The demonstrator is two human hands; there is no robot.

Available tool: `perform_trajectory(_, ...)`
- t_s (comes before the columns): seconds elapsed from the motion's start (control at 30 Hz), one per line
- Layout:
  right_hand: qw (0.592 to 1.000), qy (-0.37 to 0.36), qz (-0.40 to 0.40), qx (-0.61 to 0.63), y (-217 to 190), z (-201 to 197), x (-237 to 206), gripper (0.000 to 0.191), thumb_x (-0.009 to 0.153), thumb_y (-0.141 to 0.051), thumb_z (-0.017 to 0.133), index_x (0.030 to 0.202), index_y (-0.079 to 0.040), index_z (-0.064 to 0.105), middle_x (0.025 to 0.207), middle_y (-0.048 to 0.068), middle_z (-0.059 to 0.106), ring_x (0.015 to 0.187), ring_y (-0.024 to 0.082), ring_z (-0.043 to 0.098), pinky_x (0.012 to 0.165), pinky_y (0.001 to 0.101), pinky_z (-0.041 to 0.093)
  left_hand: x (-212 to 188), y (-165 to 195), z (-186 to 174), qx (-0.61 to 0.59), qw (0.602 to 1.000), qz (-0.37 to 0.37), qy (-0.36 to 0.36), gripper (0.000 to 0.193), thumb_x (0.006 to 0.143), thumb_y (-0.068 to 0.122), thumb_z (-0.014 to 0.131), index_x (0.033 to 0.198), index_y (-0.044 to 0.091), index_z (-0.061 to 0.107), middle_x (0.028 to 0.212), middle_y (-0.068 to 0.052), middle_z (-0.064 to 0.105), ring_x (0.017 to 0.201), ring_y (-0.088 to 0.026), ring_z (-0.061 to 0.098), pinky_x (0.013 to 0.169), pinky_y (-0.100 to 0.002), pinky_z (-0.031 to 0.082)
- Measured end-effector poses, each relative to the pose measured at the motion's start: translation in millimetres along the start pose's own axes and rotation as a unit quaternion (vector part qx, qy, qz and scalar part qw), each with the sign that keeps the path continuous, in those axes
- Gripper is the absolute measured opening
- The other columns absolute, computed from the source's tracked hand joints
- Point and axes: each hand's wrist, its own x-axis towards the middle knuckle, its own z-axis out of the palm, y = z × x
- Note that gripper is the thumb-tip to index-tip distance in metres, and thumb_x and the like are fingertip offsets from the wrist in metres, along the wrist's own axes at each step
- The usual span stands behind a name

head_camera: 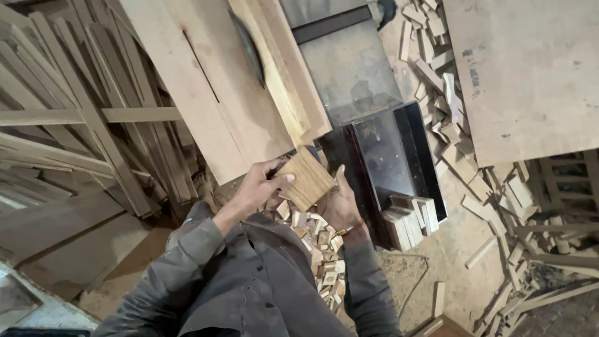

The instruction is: The person stands at a table saw and repeatedly cuts small wooden blocks into smaller pieces, pushing each block against the blade with both hands. Cut pieces and offcuts are set aside onto a growing scrap pile on the floor beside the saw.

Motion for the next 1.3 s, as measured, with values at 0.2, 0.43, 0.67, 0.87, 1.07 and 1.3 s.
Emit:
perform_trajectory(0.2,0.978,0.036,-0.106,-0.174,18,-12,23,0.055,0.102,-0.034,0.056,0.14,0.005,0.054,0.125,0.014,0.068,0.105,0.024,0.07,0.089,0.0386,0.055,6,-20,-20,-0.042,0.997,0.01,0.064,0.035,0.098,0.02,0.065,0.124,-0.003,0.067,0.089,-0.003,0.07,0.076,-0.009,0.062,0.065,-0.027,0.054)
perform_trajectory(0.43,0.809,0.066,-0.233,-0.536,-3,-15,63,0.034,0.089,-0.019,0.078,0.111,0.007,0.075,0.098,0.011,0.078,0.09,0.014,0.074,0.081,0.0317,0.057,27,-24,-50,0.201,0.953,0.197,0.114,0.044,0.093,0.02,0.074,0.127,-0.006,0.065,0.113,-0.024,0.073,0.1,-0.032,0.073,0.086,-0.042,0.057)
perform_trajectory(0.67,0.569,0.213,-0.326,-0.724,-32,34,146,0.031,0.083,-0.028,0.076,0.098,-0.001,0.072,0.089,0.024,0.072,0.085,0.043,0.07,0.074,0.0472,0.055,70,-11,-31,0.269,0.915,0.214,0.21,0.056,0.086,0.007,0.061,0.141,-0.004,0.052,0.13,-0.031,0.062,0.117,-0.049,0.061,0.102,-0.05,0.049)
perform_trajectory(0.87,0.483,0.259,-0.341,-0.764,-37,60,171,0.026,0.081,-0.026,0.075,0.086,-0.001,0.07,0.086,0.023,0.069,0.082,0.046,0.067,0.073,0.053,0.052,95,8,-21,0.223,0.924,0.246,0.191,0.069,0.089,0.01,0.061,0.151,-0.005,0.034,0.125,-0.037,0.06,0.113,-0.054,0.06,0.096,-0.055,0.049)
perform_trajectory(1.07,0.501,0.273,-0.288,-0.769,-44,64,179,0.029,0.08,-0.032,0.076,0.083,-0.003,0.072,0.085,0.02,0.072,0.081,0.043,0.069,0.073,0.0529,0.053,94,16,-27,0.203,0.949,0.168,0.175,0.073,0.087,0.011,0.059,0.154,-0.001,0.03,0.118,-0.036,0.063,0.107,-0.053,0.063,0.091,-0.056,0.051)
perform_trajectory(1.3,0.485,0.252,-0.278,-0.79,-52,50,195,0.024,0.079,-0.03,0.076,0.082,-0.006,0.075,0.084,0.018,0.075,0.082,0.042,0.072,0.075,0.0505,0.056,89,8,-24,0.209,0.951,0.162,0.159,0.08,0.084,0.019,0.066,0.153,-0.004,0.032,0.112,-0.037,0.065,0.104,-0.053,0.064,0.091,-0.055,0.051)
